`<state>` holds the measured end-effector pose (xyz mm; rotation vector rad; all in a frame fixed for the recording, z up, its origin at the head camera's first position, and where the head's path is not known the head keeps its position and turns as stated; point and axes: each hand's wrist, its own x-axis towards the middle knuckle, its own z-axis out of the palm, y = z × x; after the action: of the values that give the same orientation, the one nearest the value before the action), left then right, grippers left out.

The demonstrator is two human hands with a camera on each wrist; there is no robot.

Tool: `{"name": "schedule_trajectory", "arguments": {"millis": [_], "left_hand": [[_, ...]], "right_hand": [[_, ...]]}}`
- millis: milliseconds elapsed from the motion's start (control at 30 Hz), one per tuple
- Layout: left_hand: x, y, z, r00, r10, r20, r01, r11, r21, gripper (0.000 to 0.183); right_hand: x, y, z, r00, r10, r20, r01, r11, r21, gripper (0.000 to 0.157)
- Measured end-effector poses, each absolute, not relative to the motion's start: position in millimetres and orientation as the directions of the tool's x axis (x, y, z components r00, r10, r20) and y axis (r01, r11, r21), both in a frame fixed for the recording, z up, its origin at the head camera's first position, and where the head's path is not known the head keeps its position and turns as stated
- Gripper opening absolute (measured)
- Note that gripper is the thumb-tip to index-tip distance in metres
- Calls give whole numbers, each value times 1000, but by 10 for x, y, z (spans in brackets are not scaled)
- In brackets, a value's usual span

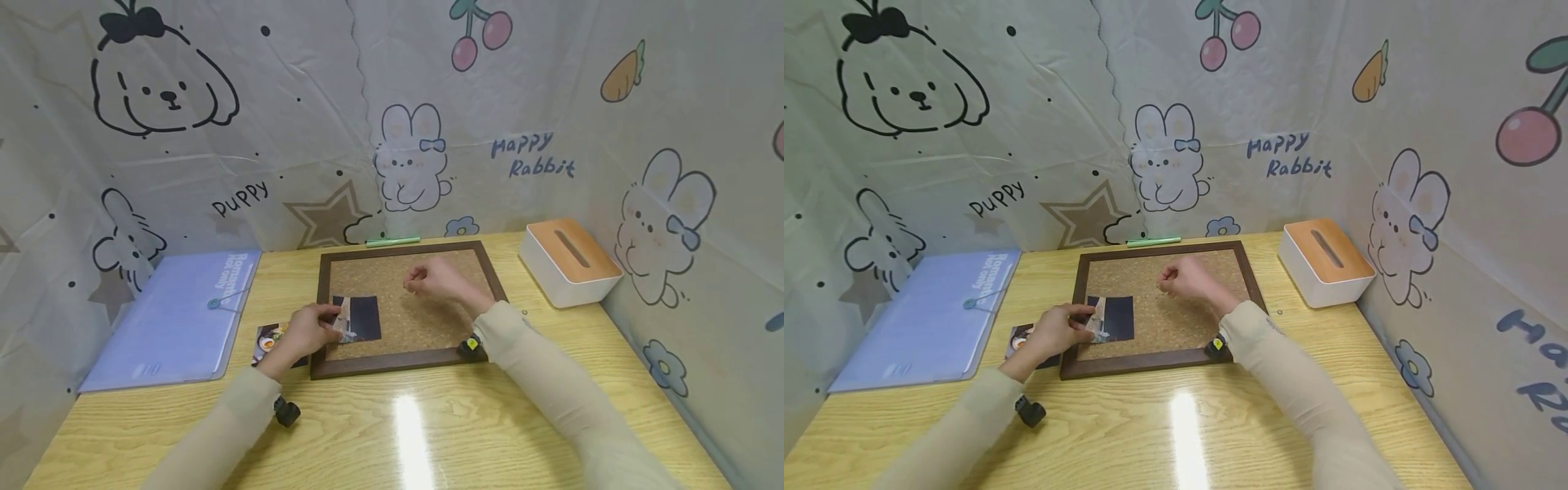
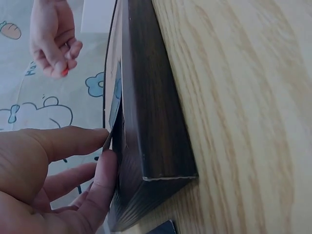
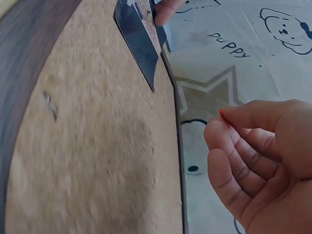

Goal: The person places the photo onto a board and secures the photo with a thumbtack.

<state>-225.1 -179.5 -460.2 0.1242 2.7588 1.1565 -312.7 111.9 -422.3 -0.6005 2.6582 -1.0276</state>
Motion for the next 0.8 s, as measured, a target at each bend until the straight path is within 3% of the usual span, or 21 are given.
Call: {"name": "schedule_trajectory", "arguments": {"millis": [367,667,800], "left_hand": [[-2232,-1741,-4551,-984,167,-62,95,785,612,50],[-2239,-1722,-4535,-980,192,-50,131,816,562,51],[-2247,-1714,-4532,-979,198,-51,138,826,547,51]], "right_hand": [[-3166,761,-4372,-842,-528,-112,-311,644,-699,11],[-3197,533,-4529,-812,-538,-226,-150,567,-810,11],[-3206,444,-4567,-804,-546,-235,-141,560,-817,12]]}}
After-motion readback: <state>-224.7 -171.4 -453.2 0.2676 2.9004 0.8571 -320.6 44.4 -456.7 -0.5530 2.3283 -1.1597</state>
